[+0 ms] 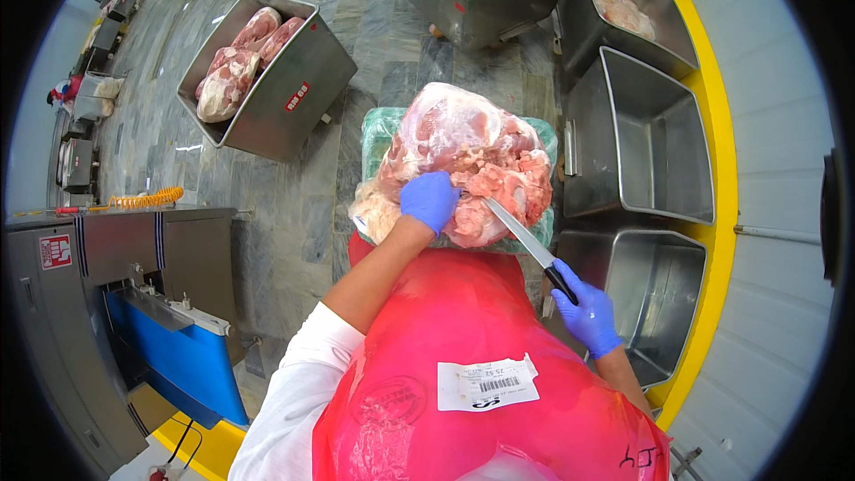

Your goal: The person uses a knife to trim fat and separate portions from a large piece of raw meat on a cutting board. They place the trimmed pieces into a metal bin and then move the bin to another location.

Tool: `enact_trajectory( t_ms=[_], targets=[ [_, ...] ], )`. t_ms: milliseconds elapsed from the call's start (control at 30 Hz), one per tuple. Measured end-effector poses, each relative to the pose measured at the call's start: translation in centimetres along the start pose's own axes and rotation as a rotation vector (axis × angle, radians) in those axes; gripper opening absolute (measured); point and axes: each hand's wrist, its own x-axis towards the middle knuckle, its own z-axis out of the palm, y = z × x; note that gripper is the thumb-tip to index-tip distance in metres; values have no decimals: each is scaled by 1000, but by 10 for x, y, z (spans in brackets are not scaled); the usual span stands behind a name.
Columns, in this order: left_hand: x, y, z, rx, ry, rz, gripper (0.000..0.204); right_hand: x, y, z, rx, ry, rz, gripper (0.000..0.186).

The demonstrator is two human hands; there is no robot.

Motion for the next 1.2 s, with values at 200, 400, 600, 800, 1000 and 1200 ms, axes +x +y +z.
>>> enact_trajectory(
  t_ms=[200,400,600,800,1000,1200],
  targets=[
    [-24,-38,6,-195,241,-80,24,8,-18,-39,-103,-55,-39,58],
    [-64,-119,-1,-207,248,-225,31,17,-40,-69,-80,-110,-61,53],
    [-69,-110,22,-659,81,-297,39,59,-86,-79,-218,-254,-51,46],
    [-70,-52,13,-732,168,-128,32,61,-76,-48,-182,-241,-21,50],
    [-92,-42,31,-761,177,125,30,5,-31,59,136,-22,39,58],
    [-109,-47,23,-732,115,186,33,6,-39,88,346,-35,152,57]
  ],
)
